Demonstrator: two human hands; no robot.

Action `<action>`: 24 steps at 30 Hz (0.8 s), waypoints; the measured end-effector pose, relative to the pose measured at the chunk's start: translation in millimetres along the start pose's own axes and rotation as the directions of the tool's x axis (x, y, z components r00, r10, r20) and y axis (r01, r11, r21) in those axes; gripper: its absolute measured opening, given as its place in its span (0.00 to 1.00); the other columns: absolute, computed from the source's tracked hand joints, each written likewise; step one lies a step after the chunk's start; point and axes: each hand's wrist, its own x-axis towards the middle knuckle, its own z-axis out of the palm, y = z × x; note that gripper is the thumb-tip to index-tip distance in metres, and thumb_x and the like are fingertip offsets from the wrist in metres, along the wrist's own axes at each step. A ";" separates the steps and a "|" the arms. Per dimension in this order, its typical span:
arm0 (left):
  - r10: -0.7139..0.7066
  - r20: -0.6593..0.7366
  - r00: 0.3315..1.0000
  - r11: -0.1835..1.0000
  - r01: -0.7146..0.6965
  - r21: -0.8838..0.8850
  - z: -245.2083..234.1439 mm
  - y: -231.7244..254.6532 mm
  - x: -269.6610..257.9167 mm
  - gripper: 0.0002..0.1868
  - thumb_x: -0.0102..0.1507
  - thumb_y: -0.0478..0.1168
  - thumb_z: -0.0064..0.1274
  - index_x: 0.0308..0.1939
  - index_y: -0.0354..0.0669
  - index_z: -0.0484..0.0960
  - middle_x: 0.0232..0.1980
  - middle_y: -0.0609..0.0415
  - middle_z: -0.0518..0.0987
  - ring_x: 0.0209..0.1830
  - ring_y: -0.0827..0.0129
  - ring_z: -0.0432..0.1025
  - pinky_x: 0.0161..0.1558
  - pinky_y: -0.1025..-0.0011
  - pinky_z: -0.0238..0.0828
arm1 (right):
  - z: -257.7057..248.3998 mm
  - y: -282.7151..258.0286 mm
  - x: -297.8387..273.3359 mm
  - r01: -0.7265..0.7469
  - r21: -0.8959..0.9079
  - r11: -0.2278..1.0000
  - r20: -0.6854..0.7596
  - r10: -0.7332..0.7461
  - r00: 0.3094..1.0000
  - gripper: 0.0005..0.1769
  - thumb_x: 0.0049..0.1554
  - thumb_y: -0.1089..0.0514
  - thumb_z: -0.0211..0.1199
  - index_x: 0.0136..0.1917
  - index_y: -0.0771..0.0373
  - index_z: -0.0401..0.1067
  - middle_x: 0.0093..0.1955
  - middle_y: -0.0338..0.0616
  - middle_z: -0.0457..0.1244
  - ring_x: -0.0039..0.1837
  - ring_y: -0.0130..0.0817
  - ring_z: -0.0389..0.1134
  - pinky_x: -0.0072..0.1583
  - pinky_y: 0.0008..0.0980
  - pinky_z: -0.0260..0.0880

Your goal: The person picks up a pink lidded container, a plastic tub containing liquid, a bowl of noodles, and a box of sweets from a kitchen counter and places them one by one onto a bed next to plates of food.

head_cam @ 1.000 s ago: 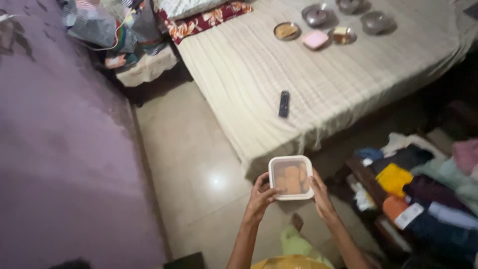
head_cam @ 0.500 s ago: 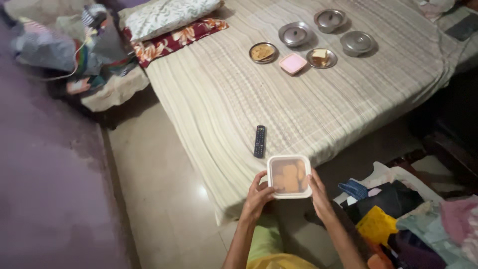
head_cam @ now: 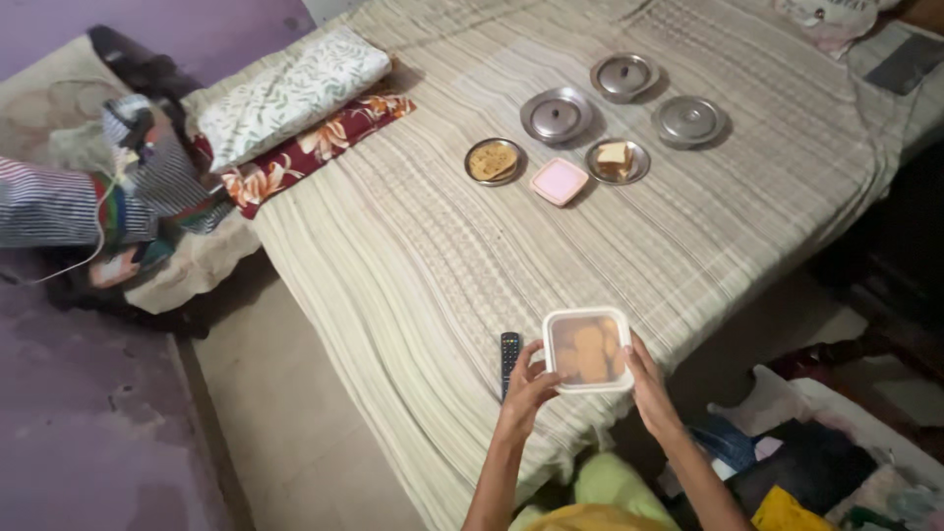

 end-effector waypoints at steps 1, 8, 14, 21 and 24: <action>-0.020 -0.022 1.000 1.000 0.020 0.003 0.0 1.6 9.8 0.38 0.59 0.33 0.58 0.72 0.48 0.64 0.55 0.49 0.80 0.46 0.70 0.77 0.42 0.73 0.74 | -4.3 1.7 8.7 0.002 -0.009 1.000 0.015 -0.002 1.000 0.34 0.66 0.46 0.49 0.81 0.62 0.53 0.79 0.44 0.54 0.78 0.35 0.54 0.74 0.36 0.54; -0.016 -0.138 0.990 0.999 0.022 0.044 14.1 19.5 71.6 0.39 0.58 0.35 0.58 0.72 0.51 0.61 0.55 0.50 0.80 0.46 0.69 0.77 0.43 0.72 0.74 | -11.7 -8.1 92.7 -0.111 -0.026 0.993 0.047 0.112 0.993 0.36 0.65 0.44 0.49 0.81 0.58 0.52 0.78 0.42 0.54 0.77 0.34 0.55 0.72 0.36 0.56; 0.030 -0.266 0.964 1.000 -0.030 0.003 61.0 12.3 128.6 0.38 0.58 0.36 0.59 0.72 0.51 0.65 0.57 0.49 0.80 0.46 0.71 0.77 0.42 0.72 0.73 | -56.1 -34.4 174.9 -0.089 -0.110 0.990 0.200 0.110 0.974 0.35 0.66 0.46 0.51 0.81 0.62 0.55 0.77 0.48 0.57 0.77 0.36 0.56 0.73 0.37 0.55; 0.077 -0.370 0.926 0.990 -0.116 -0.085 113.0 -11.2 180.9 0.38 0.57 0.35 0.59 0.71 0.50 0.65 0.56 0.47 0.80 0.46 0.68 0.77 0.41 0.70 0.75 | -96.6 -78.5 242.5 -0.260 -0.215 0.941 0.261 0.312 0.914 0.35 0.65 0.45 0.49 0.82 0.59 0.51 0.80 0.42 0.54 0.79 0.34 0.53 0.74 0.36 0.54; 0.077 -0.457 0.886 0.987 -0.133 -0.091 116.5 -14.8 198.5 0.39 0.56 0.33 0.59 0.71 0.51 0.66 0.57 0.49 0.79 0.47 0.68 0.77 0.42 0.71 0.76 | -95.7 -74.7 262.0 -0.283 -0.232 0.931 0.288 0.343 0.894 0.35 0.65 0.45 0.49 0.81 0.58 0.51 0.79 0.40 0.54 0.79 0.34 0.53 0.74 0.37 0.54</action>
